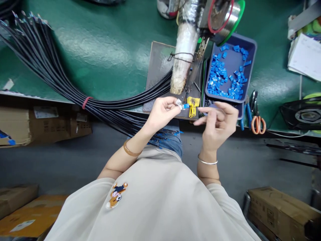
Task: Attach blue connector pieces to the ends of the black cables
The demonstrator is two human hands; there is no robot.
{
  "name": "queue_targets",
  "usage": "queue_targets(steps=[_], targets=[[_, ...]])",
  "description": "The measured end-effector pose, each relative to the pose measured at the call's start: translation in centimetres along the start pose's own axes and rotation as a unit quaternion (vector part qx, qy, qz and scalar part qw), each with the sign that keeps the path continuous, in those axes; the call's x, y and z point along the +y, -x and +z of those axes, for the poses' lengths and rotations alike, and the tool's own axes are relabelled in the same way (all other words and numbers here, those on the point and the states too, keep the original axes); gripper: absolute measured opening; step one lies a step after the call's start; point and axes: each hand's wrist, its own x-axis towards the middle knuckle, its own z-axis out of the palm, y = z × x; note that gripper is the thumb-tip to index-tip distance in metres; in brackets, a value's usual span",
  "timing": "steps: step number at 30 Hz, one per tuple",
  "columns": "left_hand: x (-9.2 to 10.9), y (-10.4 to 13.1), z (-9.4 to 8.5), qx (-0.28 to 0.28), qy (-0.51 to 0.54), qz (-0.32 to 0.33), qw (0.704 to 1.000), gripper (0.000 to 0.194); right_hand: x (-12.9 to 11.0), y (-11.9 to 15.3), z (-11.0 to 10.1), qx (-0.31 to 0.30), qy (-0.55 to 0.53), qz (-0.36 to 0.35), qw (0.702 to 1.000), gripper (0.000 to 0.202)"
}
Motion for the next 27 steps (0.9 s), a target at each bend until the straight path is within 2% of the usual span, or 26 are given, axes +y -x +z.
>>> queue_targets(steps=[3,7,17,23,27], targets=[[0.1,0.0,0.0,-0.001,-0.005,0.007,1.000,0.004,0.6,0.3,0.6,-0.041,0.078,-0.055,0.995,0.004],[0.0,-0.1,0.0,0.005,-0.016,0.022,1.000,0.005,1.5,0.3,1.5,-0.084,0.103,-0.104,0.986,0.007],[0.5,-0.2,0.1,0.014,-0.069,0.070,0.995,0.007,1.0,-0.5,1.9,-0.075,0.098,-0.140,0.982,0.012],[0.6,-0.1,0.1,0.002,-0.109,0.064,0.992,0.011,1.1,-0.4,1.7,-0.089,0.138,-0.179,0.970,0.016],[0.3,0.0,0.1,0.003,-0.118,0.052,0.992,0.012,1.2,-0.3,1.6,-0.086,0.155,-0.179,0.968,0.014]])
